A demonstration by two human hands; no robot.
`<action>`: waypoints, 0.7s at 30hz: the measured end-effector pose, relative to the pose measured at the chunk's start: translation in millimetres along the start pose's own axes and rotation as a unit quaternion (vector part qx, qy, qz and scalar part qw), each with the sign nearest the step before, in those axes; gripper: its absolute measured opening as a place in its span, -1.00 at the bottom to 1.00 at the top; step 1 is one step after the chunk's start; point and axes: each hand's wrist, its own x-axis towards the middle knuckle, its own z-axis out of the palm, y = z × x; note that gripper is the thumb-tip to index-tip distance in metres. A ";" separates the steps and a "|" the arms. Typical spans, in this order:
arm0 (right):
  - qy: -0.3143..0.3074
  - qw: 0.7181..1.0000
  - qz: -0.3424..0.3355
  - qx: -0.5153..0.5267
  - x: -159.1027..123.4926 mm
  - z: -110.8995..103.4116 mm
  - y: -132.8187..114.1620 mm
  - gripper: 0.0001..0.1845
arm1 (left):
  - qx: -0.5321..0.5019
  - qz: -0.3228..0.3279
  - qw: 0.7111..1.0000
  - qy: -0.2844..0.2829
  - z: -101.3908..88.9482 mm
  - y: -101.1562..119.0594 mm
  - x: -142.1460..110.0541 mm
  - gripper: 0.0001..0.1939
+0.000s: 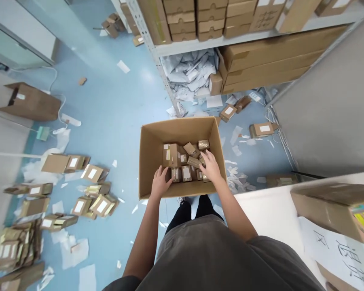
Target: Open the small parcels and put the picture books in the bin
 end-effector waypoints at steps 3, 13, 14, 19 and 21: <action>-0.029 0.999 -0.013 0.008 26.0 26.5 -9.7 -0.29 | -0.009 -0.043 0.999 -0.022 10.5 -29.5 5.6 -0.32; -0.072 0.995 0.056 -0.026 46.1 113.3 -28.8 -0.25 | -0.007 -0.089 0.987 -0.132 42.5 -113.4 65.2 -0.30; -0.076 0.994 0.067 -0.034 46.9 123.1 -26.8 -0.25 | -0.009 -0.088 0.986 -0.140 49.0 -118.4 74.4 -0.30; -0.116 0.985 0.111 -0.070 58.3 184.5 1.7 -0.20 | -0.012 -0.102 0.983 -0.153 102.1 -135.5 116.9 -0.24; -0.132 0.980 0.126 -0.083 63.8 211.8 19.5 -0.19 | -0.012 -0.102 0.984 -0.142 131.6 -137.0 130.2 -0.23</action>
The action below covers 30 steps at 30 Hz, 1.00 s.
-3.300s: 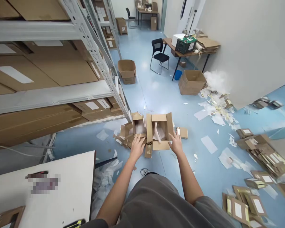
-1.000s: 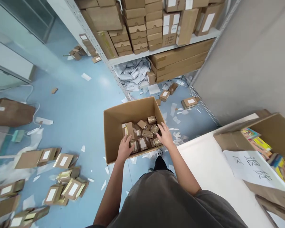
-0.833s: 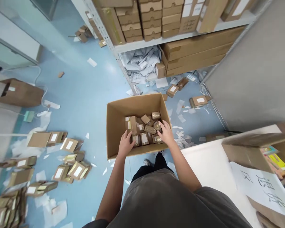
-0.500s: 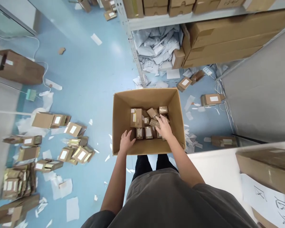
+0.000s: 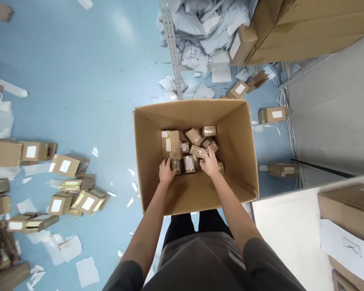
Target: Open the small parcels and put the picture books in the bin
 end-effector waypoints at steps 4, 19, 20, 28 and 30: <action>-0.040 0.998 0.027 -0.027 30.4 52.0 29.5 -0.18 | 0.008 0.013 1.000 -0.009 56.4 11.9 38.4 -0.18; -0.262 0.947 0.175 -0.062 127.5 268.6 201.9 -0.19 | 0.111 0.210 0.960 -0.148 292.6 35.6 234.4 -0.07; -0.281 0.941 0.176 -0.067 132.4 283.2 212.7 -0.18 | 0.108 0.217 0.958 -0.153 307.6 35.9 248.7 -0.10; -0.252 0.936 0.166 -0.180 149.3 375.8 263.6 0.10 | 0.097 0.230 0.957 -0.148 393.5 35.9 326.3 -0.27; -0.228 0.936 0.191 -0.187 145.9 392.6 262.1 0.04 | 0.095 0.226 0.961 -0.131 403.2 34.4 332.6 -0.29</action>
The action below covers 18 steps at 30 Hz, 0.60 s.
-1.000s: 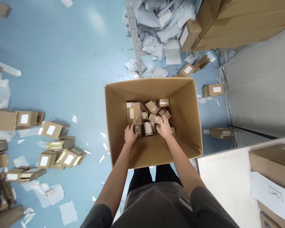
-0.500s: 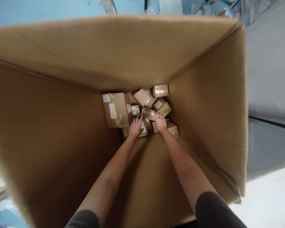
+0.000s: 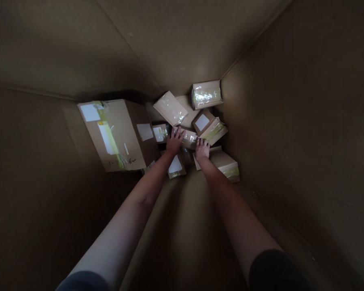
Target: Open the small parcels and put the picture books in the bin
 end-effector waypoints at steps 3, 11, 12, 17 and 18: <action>0.013 0.999 0.039 0.029 0.5 14.8 -10.3 -0.04 | -0.001 -0.016 1.000 0.013 6.7 -0.1 6.0 -0.28; 0.067 0.991 0.007 0.120 20.0 35.1 -4.0 -0.06 | -0.015 -0.054 0.998 0.016 14.4 17.8 6.8 -0.25; 0.074 0.990 0.012 0.123 24.6 37.5 -2.7 -0.07 | -0.012 -0.058 0.998 0.017 15.1 18.5 6.5 -0.26; 0.059 0.992 0.008 0.112 38.7 40.9 0.4 -0.05 | 0.003 -0.052 0.999 0.011 13.7 12.8 4.0 -0.27; 0.057 0.993 0.001 0.107 37.7 39.5 0.7 -0.04 | 0.008 -0.047 0.999 0.014 12.3 11.2 2.1 -0.29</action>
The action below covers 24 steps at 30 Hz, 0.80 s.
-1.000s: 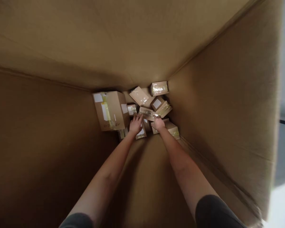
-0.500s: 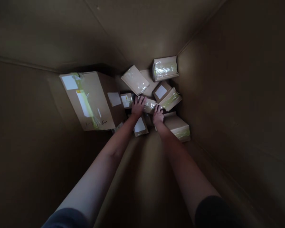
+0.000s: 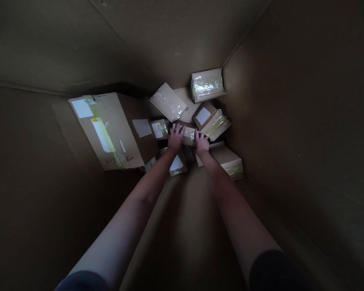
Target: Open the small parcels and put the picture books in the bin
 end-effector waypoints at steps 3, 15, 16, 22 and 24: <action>0.001 1.000 -0.013 -0.010 -10.9 -9.5 -1.0 -0.01 | 0.010 0.028 0.999 0.011 -7.9 -4.6 -10.1 -0.32; 0.003 0.998 -0.061 -0.010 -137.1 -146.3 -22.1 0.23 | 0.053 0.116 0.992 -0.005 -145.3 24.0 -130.2 -0.12; 0.005 0.998 -0.066 -0.008 -151.6 -163.5 -26.2 0.22 | 0.061 0.116 0.991 0.004 -162.6 29.3 -145.3 -0.09; 0.025 0.996 -0.085 0.014 -252.3 -272.6 -53.1 0.23 | 0.073 0.108 0.990 0.052 -273.8 63.2 -250.8 0.03; 0.029 0.995 -0.095 0.021 -289.9 -307.9 -61.5 0.25 | 0.077 0.106 0.989 0.061 -311.4 75.3 -289.2 0.06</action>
